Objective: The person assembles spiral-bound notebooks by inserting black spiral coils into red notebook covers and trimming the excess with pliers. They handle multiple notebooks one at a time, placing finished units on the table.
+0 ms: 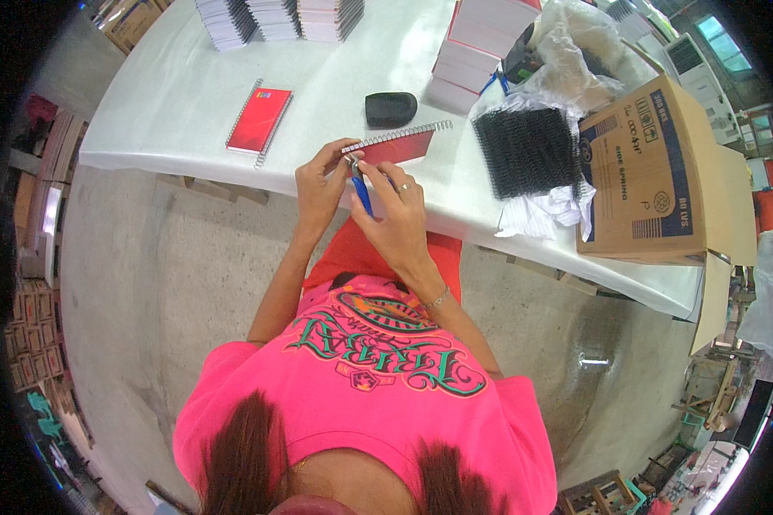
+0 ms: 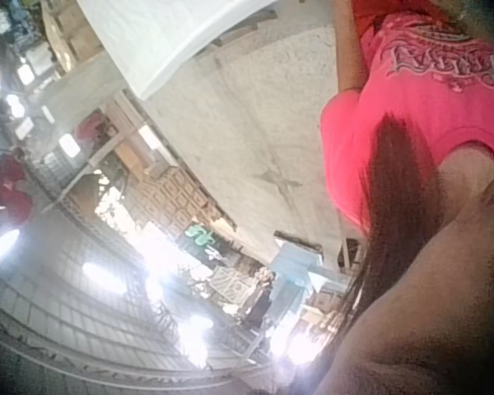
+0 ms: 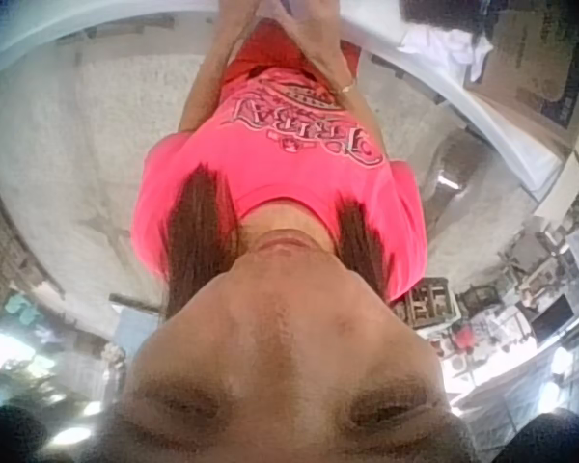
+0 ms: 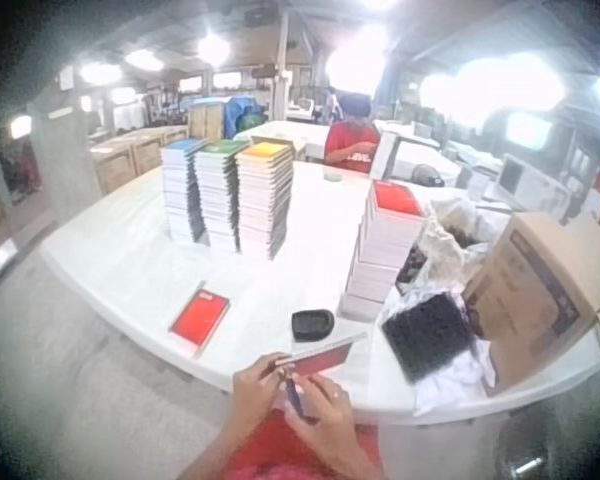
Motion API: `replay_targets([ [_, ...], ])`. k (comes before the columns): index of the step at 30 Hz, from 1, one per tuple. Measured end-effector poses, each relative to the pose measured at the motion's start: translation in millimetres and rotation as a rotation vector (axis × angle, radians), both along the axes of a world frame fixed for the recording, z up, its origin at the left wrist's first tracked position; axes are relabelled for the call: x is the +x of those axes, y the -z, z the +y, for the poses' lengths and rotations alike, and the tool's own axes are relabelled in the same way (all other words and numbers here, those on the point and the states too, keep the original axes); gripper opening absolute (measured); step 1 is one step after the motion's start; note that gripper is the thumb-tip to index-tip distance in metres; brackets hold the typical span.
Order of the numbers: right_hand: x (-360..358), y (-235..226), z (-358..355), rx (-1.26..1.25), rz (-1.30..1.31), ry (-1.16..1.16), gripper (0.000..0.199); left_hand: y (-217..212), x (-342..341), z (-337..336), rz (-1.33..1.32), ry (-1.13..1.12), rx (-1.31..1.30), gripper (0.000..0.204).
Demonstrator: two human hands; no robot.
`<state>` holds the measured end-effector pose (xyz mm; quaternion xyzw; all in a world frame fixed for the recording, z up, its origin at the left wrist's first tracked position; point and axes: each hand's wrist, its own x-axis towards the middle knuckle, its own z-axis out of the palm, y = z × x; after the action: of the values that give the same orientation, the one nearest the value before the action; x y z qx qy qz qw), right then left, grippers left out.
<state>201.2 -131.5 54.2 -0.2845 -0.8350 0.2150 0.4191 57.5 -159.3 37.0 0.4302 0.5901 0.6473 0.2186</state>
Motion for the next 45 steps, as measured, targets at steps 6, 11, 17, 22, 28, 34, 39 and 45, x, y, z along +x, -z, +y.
replay_targets([
  [6, -3, 4, 1, -0.032, 0.032, -0.007, 0.051, -1, 0, -2, 0.046, -0.015, -0.031, 0.026],
  [11, -5, 4, 0, -0.048, 0.054, -0.013, 0.049, 2, -1, -3, 0.118, -0.032, -0.025, 0.027],
  [17, 5, -7, 21, -1.448, 0.508, -0.508, 0.034, 5, 4, -4, 0.223, -0.085, -0.018, 0.026],
  [22, 12, -32, 40, -1.199, 0.206, -0.422, 0.031, -5, -2, -3, 0.229, -0.117, -0.033, 0.023],
  [28, 45, 5, 99, 0.013, -0.209, 0.111, 0.028, -32, -59, -19, -0.028, -0.441, 0.065, 0.023],
  [34, 50, 43, 108, 0.159, -0.291, 0.291, 0.027, -29, -134, -20, -0.287, -0.589, 0.134, 0.036],
  [39, 51, 45, 108, 0.172, -0.286, 0.278, 0.027, 7, -166, -25, -0.099, -0.675, 0.013, 0.034],
  [45, 52, 43, 109, 0.146, -0.286, 0.268, 0.029, 19, -178, -36, 0.309, -0.868, -0.309, 0.033],
])
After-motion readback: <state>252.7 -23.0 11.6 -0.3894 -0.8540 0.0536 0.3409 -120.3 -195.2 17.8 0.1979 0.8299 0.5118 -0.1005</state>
